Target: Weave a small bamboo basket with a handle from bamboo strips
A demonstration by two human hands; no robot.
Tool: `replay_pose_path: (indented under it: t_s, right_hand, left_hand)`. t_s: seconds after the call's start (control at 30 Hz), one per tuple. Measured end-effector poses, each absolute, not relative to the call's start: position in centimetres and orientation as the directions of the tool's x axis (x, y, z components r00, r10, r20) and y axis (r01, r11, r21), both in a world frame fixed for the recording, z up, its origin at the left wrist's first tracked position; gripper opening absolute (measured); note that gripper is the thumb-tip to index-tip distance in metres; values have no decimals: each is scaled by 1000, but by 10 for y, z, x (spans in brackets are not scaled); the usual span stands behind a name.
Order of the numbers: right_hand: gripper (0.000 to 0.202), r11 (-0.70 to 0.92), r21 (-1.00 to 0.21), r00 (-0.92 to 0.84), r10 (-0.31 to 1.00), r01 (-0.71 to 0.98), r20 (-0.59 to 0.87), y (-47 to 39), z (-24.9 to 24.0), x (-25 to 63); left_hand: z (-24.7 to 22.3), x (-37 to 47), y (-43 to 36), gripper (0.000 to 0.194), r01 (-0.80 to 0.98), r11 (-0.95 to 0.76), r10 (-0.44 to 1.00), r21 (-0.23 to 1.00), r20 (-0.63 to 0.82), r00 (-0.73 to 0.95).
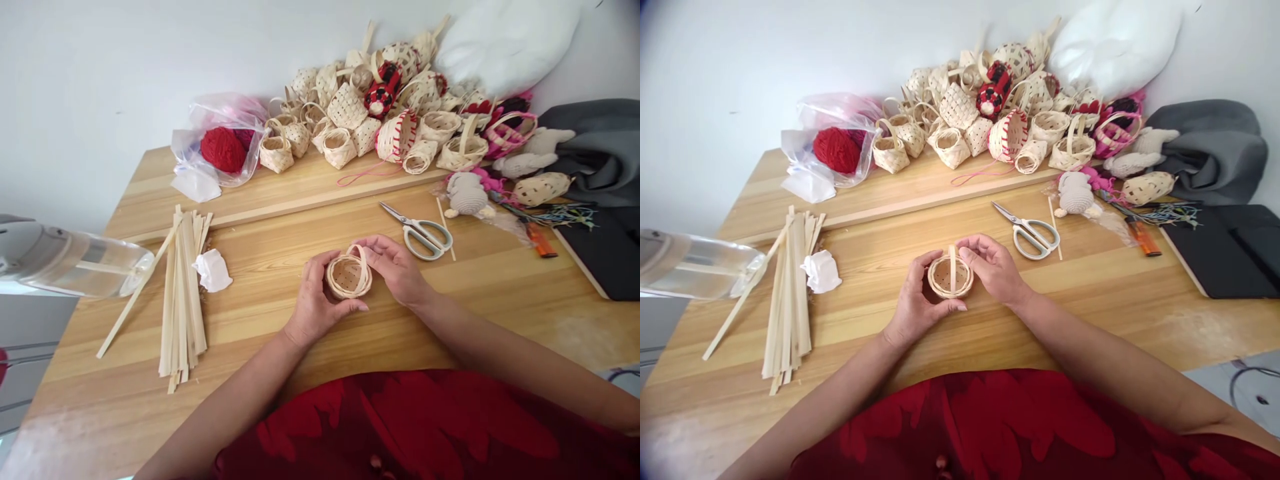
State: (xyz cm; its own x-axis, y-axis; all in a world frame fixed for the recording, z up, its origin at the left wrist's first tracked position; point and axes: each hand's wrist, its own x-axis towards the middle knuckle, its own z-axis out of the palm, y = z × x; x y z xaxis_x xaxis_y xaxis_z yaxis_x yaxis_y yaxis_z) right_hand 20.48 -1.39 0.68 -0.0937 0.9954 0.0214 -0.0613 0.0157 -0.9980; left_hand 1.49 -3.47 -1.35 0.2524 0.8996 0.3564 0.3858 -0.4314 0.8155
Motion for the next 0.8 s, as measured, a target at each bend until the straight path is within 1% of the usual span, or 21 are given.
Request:
replay_pose_path:
  t_s: [0.13,0.3,0.37,0.43,0.5,0.6,0.67,0.8]
  right_hand:
    - [34,53,-998,-122,991,-26,56,-13,5,209]
    - [29,83,-996,-129,988,-16,84,-14,2,209]
    - [26,92,-996,-137,986,-8,92,-16,2,209]
    - [26,101,-995,-153,983,18,97,-19,3,209]
    - [27,139,-985,-170,978,102,120,-23,4,208]
    - [32,212,-946,-199,966,246,165,-29,6,206]
    - [35,238,-935,-217,959,265,182,-31,6,204]
    - [39,246,-936,-227,955,252,190,-33,3,203]
  left_hand:
    - [-13,14,-35,103,383,-471,878,794,383,287]
    - [-10,11,-38,100,288,-445,879,848,351,322]
    - [-9,10,-39,97,247,-448,869,859,354,347]
    - [-9,9,-39,89,243,-454,858,857,346,379]
    - [-10,8,-38,81,284,-458,856,843,331,398]
    - [-12,9,-37,77,357,-471,858,807,325,398]
    - [-12,10,-38,78,399,-477,858,783,317,403]
    - [-7,11,-40,79,530,-452,880,717,261,397]
